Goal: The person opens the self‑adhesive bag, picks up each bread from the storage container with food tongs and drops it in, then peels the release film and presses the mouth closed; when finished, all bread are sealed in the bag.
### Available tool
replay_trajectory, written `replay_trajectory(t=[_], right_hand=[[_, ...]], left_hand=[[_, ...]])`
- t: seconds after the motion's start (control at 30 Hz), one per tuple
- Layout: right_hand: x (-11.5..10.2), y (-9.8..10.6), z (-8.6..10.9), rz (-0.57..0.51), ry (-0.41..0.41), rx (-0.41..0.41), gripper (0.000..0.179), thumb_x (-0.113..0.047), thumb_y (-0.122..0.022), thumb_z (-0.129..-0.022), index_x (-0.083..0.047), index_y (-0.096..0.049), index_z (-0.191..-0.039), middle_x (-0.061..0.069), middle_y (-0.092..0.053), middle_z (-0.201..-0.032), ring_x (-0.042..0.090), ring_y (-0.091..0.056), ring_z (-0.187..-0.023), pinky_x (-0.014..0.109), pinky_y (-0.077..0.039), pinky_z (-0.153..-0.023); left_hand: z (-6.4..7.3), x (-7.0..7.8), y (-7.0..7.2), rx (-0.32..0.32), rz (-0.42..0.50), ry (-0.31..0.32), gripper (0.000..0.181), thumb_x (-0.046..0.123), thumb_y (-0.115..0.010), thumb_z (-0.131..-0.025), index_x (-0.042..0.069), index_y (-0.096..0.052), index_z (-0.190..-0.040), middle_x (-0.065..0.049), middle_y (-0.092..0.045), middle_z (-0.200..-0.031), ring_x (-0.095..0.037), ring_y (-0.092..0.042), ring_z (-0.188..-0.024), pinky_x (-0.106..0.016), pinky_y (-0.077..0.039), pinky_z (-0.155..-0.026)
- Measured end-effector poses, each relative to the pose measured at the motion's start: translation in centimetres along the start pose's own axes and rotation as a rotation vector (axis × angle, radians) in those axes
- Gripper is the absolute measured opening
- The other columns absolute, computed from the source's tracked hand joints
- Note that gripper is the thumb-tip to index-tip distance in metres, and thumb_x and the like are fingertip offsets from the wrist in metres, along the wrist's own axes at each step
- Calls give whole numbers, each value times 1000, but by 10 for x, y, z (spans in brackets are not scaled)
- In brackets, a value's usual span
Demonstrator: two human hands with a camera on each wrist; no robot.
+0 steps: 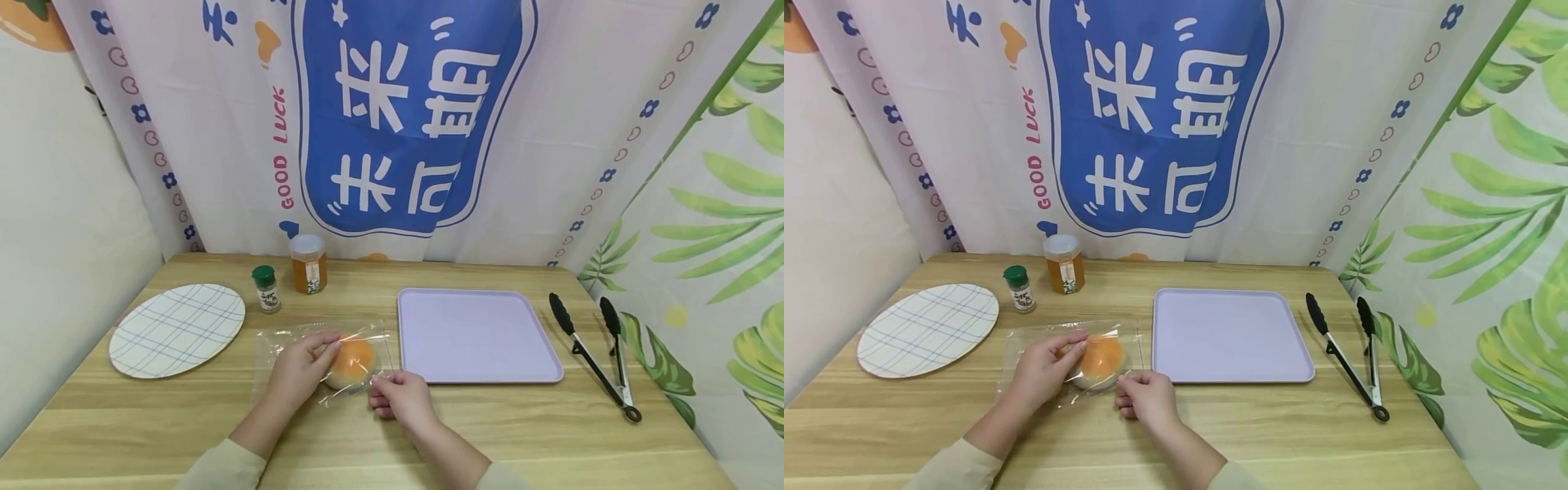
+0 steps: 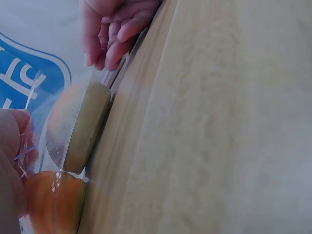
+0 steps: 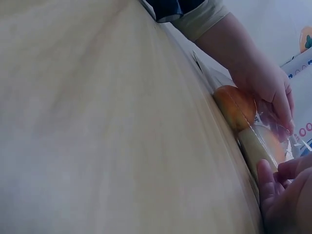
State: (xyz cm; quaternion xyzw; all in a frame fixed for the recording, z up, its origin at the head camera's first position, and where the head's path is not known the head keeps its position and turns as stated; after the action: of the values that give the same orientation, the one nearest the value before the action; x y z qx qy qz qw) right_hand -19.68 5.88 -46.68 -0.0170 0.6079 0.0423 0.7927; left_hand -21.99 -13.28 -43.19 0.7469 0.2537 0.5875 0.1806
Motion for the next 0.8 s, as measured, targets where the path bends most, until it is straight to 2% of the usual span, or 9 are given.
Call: replay_trajectory(t=[0.07, 0.13, 0.2, 0.27, 0.37, 0.43, 0.53, 0.67, 0.8], right_hand=[[0, -1, -2, -45, 11, 12, 15, -12, -66, -90, 2, -62, -90, 6, -72, -75, 7, -67, -62, 21, -60, -57], [0, -2, -4, -83, 23, 26, 11, -8, -65, -89, 2, -61, -90, 5, -72, -77, 7, -67, -64, 21, -61, -61], [-1, -2, -6, -119, 40, 41, 9, -5, -64, -89, 1, -59, -90, 6, -71, -78, 8, -67, -66, 21, -62, -64], [-1, -2, -8, -156, 50, 60, 8, -3, -62, -89, 0, -56, -91, 6, -71, -78, 7, -67, -67, 21, -61, -65], [-1, -1, -9, -197, 64, 88, 10, -1, -61, -90, -1, -51, -94, 7, -71, -81, 7, -66, -66, 20, -61, -64], [0, 0, -10, -216, 74, 105, 12, 0, -60, -90, -1, -49, -95, 8, -72, -84, 6, -66, -66, 19, -60, -63], [0, 0, -11, -223, 80, 123, 15, -1, -61, -90, 0, -48, -97, 9, -72, -86, 6, -65, -65, 19, -60, -61], [1, 0, -11, -229, 72, 141, 20, -2, -64, -88, 5, -51, -102, 6, -69, -82, 5, -65, -64, 18, -59, -61], [2, -1, -12, -224, 61, 155, 26, -3, -66, -87, 9, -55, -108, 3, -67, -80, 5, -64, -64, 18, -60, -62]], left_hand=[[1, 1, 1, 2, -11, 8, 23, 24, -67, -94, 12, -73, -112, -11, -72, -116, -5, -38, -42, -22, -36, -40], [3, 3, 2, 6, -42, 9, 23, 25, -65, -95, 12, -73, -113, -10, -72, -116, -7, -46, -49, -23, -40, -44], [4, 4, 3, 16, -83, -1, 25, 26, -63, -96, 12, -72, -114, -11, -72, -116, -11, -58, -62, -28, -52, -55], [5, 6, 4, 11, -117, -5, 27, 28, -60, -98, 11, -72, -116, -11, -72, -117, -18, -66, -78, -37, -58, -68], [4, 9, 6, -20, -144, 1, 31, 29, -56, -100, 9, -70, -118, -13, -71, -118, -29, -69, -102, -49, -57, -89], [0, 10, 9, -59, -144, 30, 34, 30, -53, -101, 7, -68, -120, -13, -71, -118, -31, -68, -105, -49, -57, -89], [-14, 11, 16, -103, -132, 56, 37, 30, -51, -101, 3, -66, -122, -16, -71, -117, -33, -67, -109, -49, -56, -93], [-42, 6, 23, -191, -120, 85, 38, 27, -51, -101, 1, -62, -127, -18, -68, -123, -33, -65, -111, -49, -55, -95], [-70, -1, 18, -316, -111, 157, 39, 26, -50, -101, 3, -59, -131, -18, -64, -129, -33, -60, -118, -50, -51, -101]])
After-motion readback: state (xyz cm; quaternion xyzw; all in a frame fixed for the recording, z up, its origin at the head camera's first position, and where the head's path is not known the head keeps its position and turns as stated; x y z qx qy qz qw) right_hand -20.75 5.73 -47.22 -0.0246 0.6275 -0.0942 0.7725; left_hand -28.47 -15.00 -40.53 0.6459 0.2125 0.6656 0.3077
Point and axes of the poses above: each hand's wrist, its own z-axis away from the middle knuckle, its own y-axis out of the back of the hand, x = y × z, the point moved 3 cm from there along -z, towards the middle knuckle
